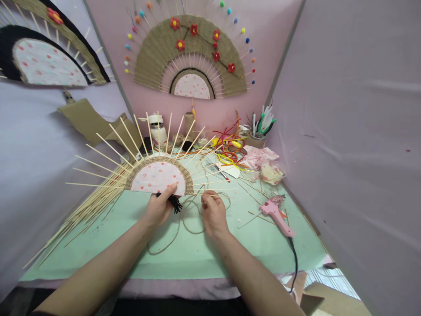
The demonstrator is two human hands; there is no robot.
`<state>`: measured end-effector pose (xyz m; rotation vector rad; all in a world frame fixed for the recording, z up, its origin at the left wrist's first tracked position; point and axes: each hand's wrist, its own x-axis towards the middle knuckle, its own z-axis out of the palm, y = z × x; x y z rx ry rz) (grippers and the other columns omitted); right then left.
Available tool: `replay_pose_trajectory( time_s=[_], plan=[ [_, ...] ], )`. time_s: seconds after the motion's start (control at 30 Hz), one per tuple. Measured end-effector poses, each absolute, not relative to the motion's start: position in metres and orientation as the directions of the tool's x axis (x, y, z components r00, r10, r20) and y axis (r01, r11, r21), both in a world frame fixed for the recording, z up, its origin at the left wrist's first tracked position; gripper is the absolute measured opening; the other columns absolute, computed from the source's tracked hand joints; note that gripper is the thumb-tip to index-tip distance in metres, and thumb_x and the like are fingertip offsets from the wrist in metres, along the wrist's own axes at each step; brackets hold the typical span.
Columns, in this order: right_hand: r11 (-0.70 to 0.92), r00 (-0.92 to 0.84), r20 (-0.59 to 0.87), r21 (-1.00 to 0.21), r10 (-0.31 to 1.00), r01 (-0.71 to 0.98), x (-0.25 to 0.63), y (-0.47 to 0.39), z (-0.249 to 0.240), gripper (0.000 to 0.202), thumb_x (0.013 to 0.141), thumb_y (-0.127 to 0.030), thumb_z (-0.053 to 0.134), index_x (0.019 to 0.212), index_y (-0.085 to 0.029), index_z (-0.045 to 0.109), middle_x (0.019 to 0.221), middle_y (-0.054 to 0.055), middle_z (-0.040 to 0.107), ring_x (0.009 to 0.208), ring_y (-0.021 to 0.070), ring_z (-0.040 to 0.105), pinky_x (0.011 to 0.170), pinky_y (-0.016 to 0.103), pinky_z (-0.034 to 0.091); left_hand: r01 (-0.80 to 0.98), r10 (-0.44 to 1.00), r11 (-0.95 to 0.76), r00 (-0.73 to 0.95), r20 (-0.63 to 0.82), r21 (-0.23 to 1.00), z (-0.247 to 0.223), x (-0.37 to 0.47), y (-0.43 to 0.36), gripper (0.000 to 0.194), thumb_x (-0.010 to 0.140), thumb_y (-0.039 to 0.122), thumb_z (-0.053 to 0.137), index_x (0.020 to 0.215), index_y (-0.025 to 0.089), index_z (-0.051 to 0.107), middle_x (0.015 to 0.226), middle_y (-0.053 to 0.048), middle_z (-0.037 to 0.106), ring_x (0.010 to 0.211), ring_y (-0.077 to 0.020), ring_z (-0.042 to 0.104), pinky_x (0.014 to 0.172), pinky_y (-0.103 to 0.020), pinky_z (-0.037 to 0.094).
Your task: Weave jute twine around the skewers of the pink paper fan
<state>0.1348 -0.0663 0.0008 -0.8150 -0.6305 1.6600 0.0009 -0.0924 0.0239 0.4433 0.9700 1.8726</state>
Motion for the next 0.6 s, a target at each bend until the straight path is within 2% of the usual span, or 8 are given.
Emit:
replay_pose_trajectory(
  time_s=[0.3,0.43,0.6],
  plan=[
    [-0.235,-0.149,-0.182,-0.748,0.972,-0.621,0.1356,-0.0661,0.0001,0.016,0.058,-0.024,0.073,0.068,-0.021,0.060,0.067,-0.005,0.052,0.063,0.0103,0.044,0.060,0.024,0.033,-0.602,0.867,-0.250,-0.488,-0.101,0.758,0.0251,0.0016,-0.0930,0.047,0.055,0.017,0.085,0.097,0.020,0.064,0.088,-0.001,0.071,0.085,-0.0148,0.067,0.084,-0.031,0.054],
    [-0.233,-0.144,-0.184,-0.735,0.972,-0.636,0.1356,-0.0660,0.0019,0.018,0.059,-0.026,0.074,0.073,-0.022,0.063,0.070,-0.005,0.054,0.066,0.0107,0.046,0.063,0.024,0.035,-0.605,0.875,-0.229,-0.471,-0.110,0.762,0.0261,0.0025,-0.0938,0.050,0.053,0.015,0.086,0.097,0.020,0.063,0.088,-0.001,0.071,0.084,-0.0165,0.067,0.080,-0.031,0.055],
    [-0.220,-0.114,-0.192,-0.733,0.975,-0.644,0.1351,-0.0642,0.0015,0.017,0.058,-0.026,0.074,0.068,-0.022,0.061,0.067,-0.006,0.052,0.065,0.0106,0.045,0.063,0.024,0.034,-0.613,0.873,-0.221,-0.471,-0.126,0.759,0.0262,0.0039,-0.0934,0.050,0.052,0.012,0.085,0.095,0.019,0.063,0.085,-0.001,0.071,0.084,-0.0169,0.068,0.079,-0.030,0.054]
  ],
)
